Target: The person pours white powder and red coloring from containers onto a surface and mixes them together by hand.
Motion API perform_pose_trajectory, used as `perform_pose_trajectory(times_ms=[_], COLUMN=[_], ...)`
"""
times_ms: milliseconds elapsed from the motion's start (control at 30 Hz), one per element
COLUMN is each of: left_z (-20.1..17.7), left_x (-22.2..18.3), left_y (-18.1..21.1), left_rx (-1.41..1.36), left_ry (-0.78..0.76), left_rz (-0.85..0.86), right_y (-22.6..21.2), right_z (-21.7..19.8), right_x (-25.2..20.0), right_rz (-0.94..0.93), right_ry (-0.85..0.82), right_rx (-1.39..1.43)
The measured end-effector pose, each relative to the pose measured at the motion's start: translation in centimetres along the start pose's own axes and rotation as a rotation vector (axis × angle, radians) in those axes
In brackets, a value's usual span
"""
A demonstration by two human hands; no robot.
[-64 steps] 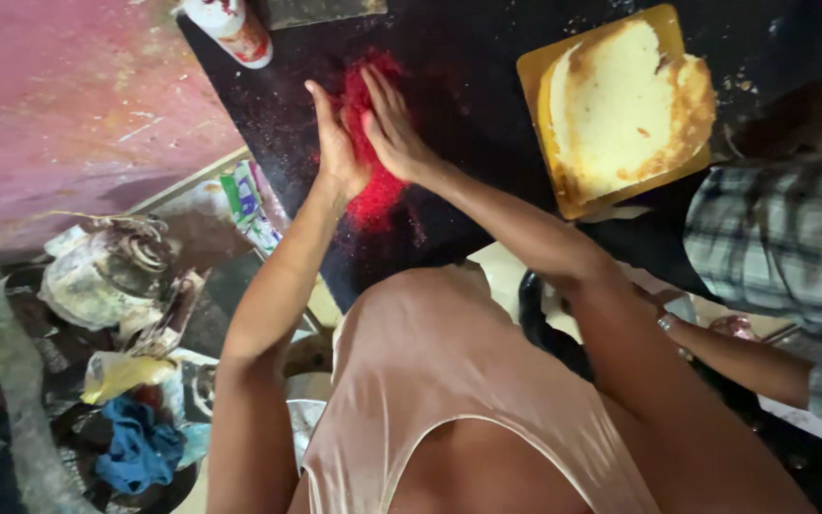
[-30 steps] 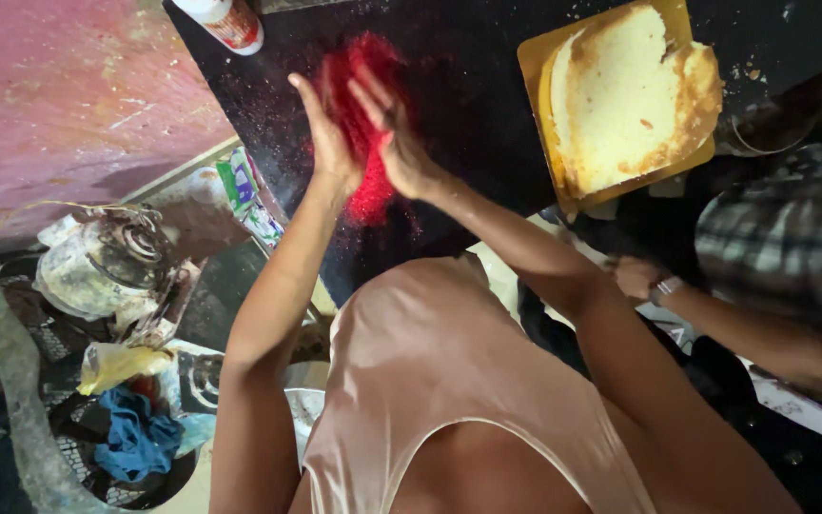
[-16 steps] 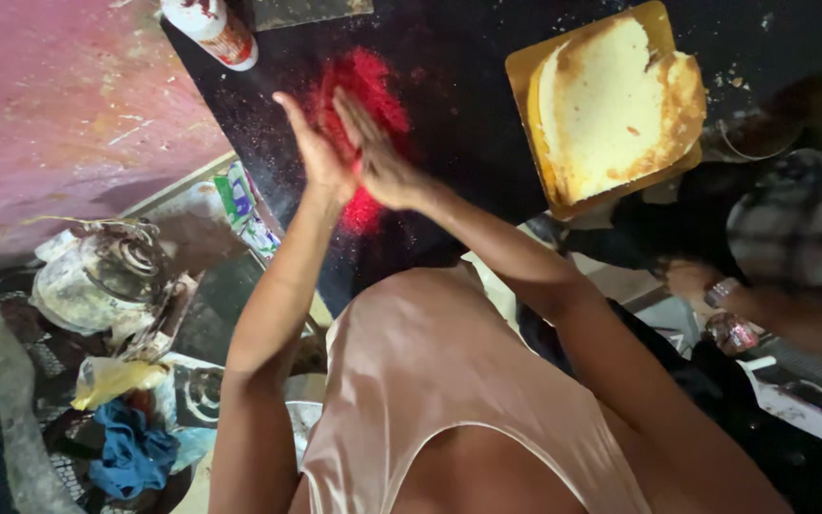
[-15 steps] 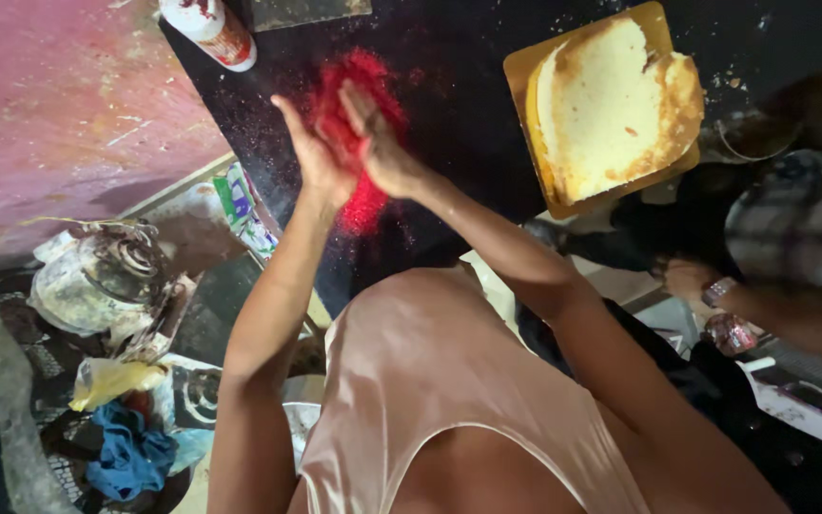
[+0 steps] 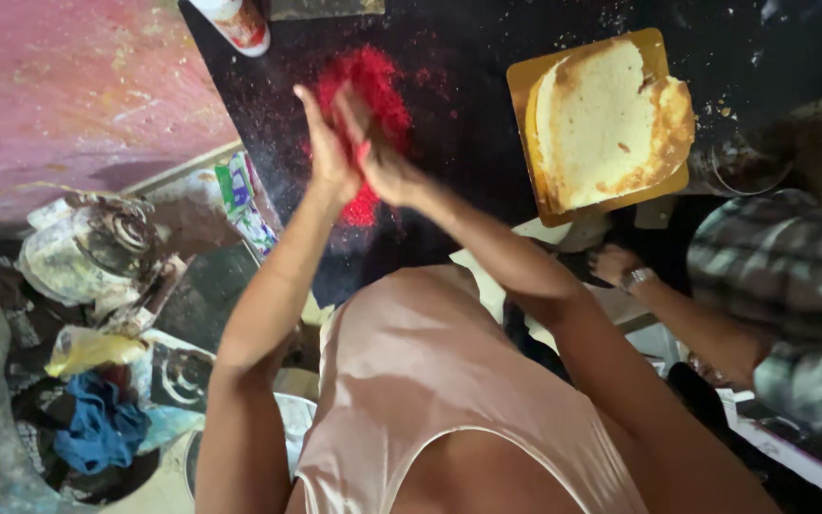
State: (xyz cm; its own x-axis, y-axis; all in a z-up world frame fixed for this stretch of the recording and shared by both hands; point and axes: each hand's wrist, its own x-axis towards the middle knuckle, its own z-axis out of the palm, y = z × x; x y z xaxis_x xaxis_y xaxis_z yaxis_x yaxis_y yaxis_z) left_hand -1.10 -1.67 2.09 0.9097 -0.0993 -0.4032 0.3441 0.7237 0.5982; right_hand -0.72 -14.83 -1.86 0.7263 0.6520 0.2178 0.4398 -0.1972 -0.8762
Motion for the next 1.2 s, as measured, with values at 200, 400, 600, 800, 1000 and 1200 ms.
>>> perform_pose_trajectory(times_ms=[200, 400, 600, 800, 1000, 1200], left_z=[-1.2, -6.5, -10.6, -12.4, -12.0, -9.9], left_x=[-1.9, -5.5, -8.2, -10.4, -12.1, -10.1], left_y=[4.0, 3.1, 0.2, -1.5, -3.3, -6.4], left_rx=[0.551, 1.111, 1.32, 1.304, 1.417, 1.831], left_ry=[0.004, 0.227, 0.253, 0.312, 0.35, 0.511], left_rz=[0.149, 0.239, 0.461, 0.554, 0.596, 0.449], right_y=[2.0, -0.8, -0.6, 0.9, -0.2, 1.5], right_z=[-3.4, 1.5, 4.4, 0.3, -0.7, -2.0], right_x=[-3.1, -8.3, -3.8, -0.1, -7.1, -5.0], right_rz=[0.11, -0.298, -0.553, -0.363, -0.539, -0.45], right_ry=[-0.189, -0.74, -0.699, -0.426, -0.628, -0.678], right_rx=[-0.39, -0.721, -0.827, -1.265, -0.994, -0.859])
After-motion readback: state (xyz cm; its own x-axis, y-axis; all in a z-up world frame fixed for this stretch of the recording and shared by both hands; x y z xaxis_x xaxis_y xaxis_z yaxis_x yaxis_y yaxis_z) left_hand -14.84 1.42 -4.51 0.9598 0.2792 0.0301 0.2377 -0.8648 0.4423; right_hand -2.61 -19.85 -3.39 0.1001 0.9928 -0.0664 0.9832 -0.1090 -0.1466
